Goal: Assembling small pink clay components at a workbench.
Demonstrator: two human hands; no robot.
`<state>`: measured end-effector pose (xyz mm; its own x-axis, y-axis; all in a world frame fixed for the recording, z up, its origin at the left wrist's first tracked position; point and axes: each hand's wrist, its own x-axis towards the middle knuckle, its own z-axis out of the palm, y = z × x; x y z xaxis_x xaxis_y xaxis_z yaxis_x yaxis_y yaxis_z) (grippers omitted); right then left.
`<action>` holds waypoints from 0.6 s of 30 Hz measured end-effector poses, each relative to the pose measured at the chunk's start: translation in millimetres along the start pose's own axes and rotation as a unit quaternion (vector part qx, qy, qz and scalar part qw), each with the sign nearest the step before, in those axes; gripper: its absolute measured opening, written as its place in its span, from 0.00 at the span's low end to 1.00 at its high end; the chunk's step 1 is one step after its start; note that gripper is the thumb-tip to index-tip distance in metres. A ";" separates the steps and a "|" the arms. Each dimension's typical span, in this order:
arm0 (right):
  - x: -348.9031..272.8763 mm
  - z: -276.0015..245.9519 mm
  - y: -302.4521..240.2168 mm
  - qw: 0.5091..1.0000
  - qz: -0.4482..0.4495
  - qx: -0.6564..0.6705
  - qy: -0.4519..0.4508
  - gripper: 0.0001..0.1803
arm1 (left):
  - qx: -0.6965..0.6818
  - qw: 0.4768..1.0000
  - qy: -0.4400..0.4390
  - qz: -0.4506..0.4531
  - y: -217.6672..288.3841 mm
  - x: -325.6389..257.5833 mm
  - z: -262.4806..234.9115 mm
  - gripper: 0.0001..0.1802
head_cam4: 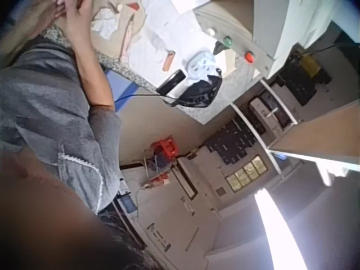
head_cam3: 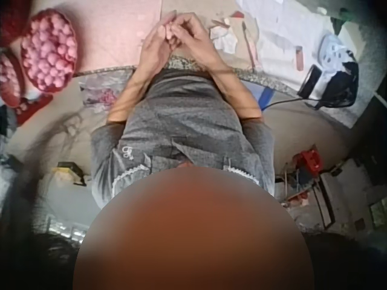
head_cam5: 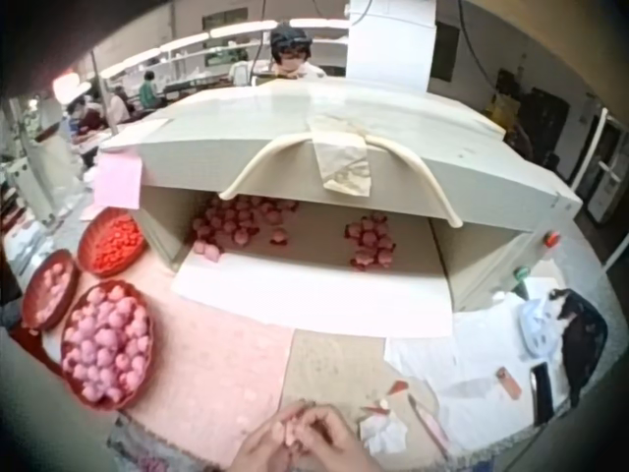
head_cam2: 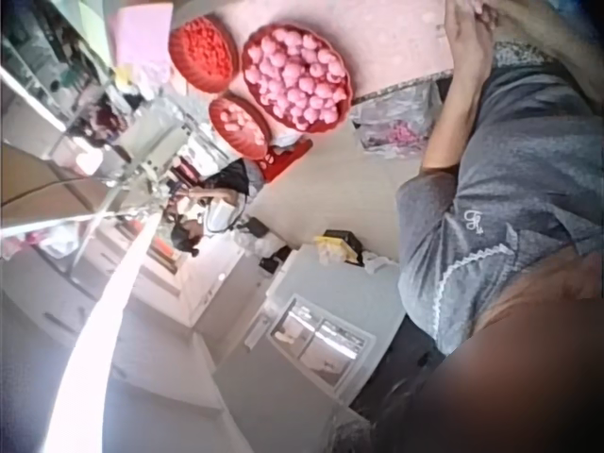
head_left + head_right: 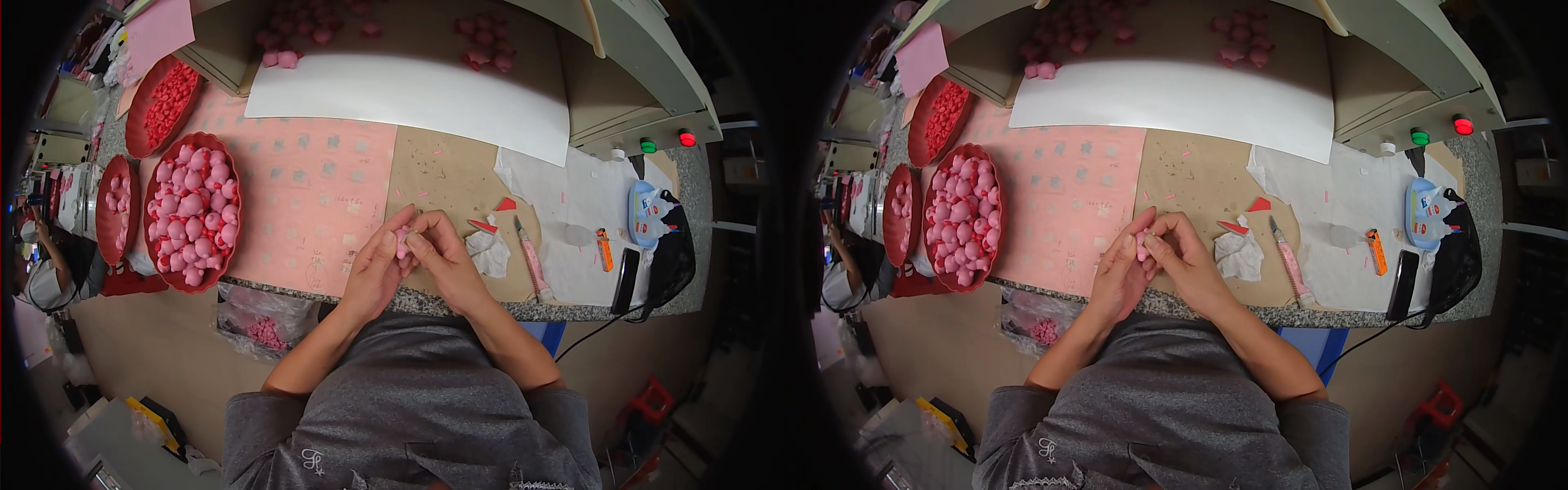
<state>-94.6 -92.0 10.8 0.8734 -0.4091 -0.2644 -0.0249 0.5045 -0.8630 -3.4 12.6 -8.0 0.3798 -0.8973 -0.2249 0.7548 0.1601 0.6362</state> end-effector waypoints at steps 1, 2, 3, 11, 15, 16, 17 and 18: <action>-0.3 0.8 0.9 1.000 -0.001 0.000 0.000 0.05 | 0.004 1.000 0.009 -0.001 0.9 0.0 2.5 0.27; -2.3 2.6 3.2 1.000 -0.017 -0.020 0.001 0.05 | 0.008 1.000 0.019 -0.002 1.2 -0.6 4.3 0.27; -3.3 3.7 4.1 0.999 -0.033 -0.040 0.001 0.05 | 0.009 1.000 0.018 -0.002 1.3 -0.7 4.4 0.27; -2.6 1.2 2.7 1.000 -0.008 0.019 0.008 0.05 | -0.005 1.000 0.014 0.006 -2.8 -2.1 0.9 0.29; -5.6 0.0 5.5 0.996 -0.015 0.083 -0.003 0.05 | -0.026 1.000 0.002 0.000 2.0 -1.5 0.6 0.30; -6.0 -2.4 7.1 0.996 -0.018 0.083 -0.005 0.05 | -0.018 1.000 0.016 -0.006 1.8 -2.0 1.4 0.30; -7.5 -4.1 9.3 0.998 -0.051 -0.020 -0.019 0.05 | -0.012 0.999 0.031 -0.014 2.4 -1.3 3.5 0.30; -8.2 -4.7 10.7 0.988 -0.083 -0.124 -0.033 0.04 | -0.010 0.999 0.029 -0.014 3.3 -0.4 6.7 0.30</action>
<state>-104.3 -86.8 1.8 0.9049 -0.4163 -0.0891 0.0100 0.2301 -0.9731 -4.6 10.7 -0.8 0.3887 -0.8765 -0.2839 0.7752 0.1446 0.6149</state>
